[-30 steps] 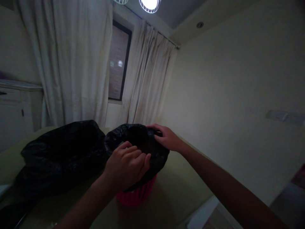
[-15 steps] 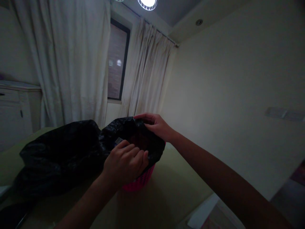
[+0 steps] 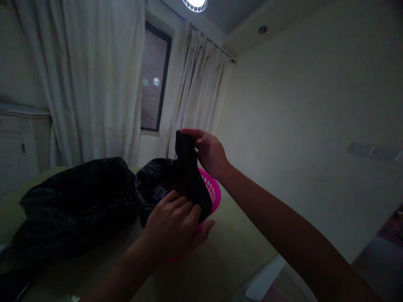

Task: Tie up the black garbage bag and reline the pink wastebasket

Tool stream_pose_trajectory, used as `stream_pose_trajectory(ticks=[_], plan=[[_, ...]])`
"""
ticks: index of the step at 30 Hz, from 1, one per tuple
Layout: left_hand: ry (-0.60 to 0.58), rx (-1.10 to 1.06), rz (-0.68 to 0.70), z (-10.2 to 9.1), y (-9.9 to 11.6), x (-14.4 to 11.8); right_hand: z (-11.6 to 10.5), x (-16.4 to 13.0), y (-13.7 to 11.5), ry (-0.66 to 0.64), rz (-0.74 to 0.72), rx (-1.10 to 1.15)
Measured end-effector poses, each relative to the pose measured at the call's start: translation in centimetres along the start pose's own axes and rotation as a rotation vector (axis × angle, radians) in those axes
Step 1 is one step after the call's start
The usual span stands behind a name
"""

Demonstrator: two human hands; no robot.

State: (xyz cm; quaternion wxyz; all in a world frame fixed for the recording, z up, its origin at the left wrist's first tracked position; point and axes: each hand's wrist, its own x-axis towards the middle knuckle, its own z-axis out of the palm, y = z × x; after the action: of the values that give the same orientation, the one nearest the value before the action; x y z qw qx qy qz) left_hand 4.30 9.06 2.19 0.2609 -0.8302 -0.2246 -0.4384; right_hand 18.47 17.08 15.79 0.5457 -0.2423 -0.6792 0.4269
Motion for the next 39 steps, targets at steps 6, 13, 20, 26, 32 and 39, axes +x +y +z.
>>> stream_pose_trajectory(ticks=[6,13,20,26,32,39], plan=[[-0.055,-0.004,0.030,0.4,0.5,0.2,0.5,0.7,-1.9,0.091,-0.119,-0.103],[0.069,-0.071,0.038,-0.6,0.4,0.9,-0.3,1.5,-3.2,0.206,-0.331,-0.320],[0.190,-0.189,-0.107,-3.1,-0.9,0.6,-4.3,2.1,-4.4,0.369,-0.575,-0.650],[-0.007,-0.533,-0.531,-5.8,-4.9,-0.5,-6.7,0.7,-5.8,0.423,-0.589,-0.819],[-0.040,-0.792,-0.665,-8.0,-6.4,-1.4,-9.5,-1.1,-6.2,0.401,-0.399,-1.044],[-0.054,-0.632,-0.497,-8.3,-7.5,-2.0,-11.1,-3.2,-6.1,0.372,-0.293,-0.860]])
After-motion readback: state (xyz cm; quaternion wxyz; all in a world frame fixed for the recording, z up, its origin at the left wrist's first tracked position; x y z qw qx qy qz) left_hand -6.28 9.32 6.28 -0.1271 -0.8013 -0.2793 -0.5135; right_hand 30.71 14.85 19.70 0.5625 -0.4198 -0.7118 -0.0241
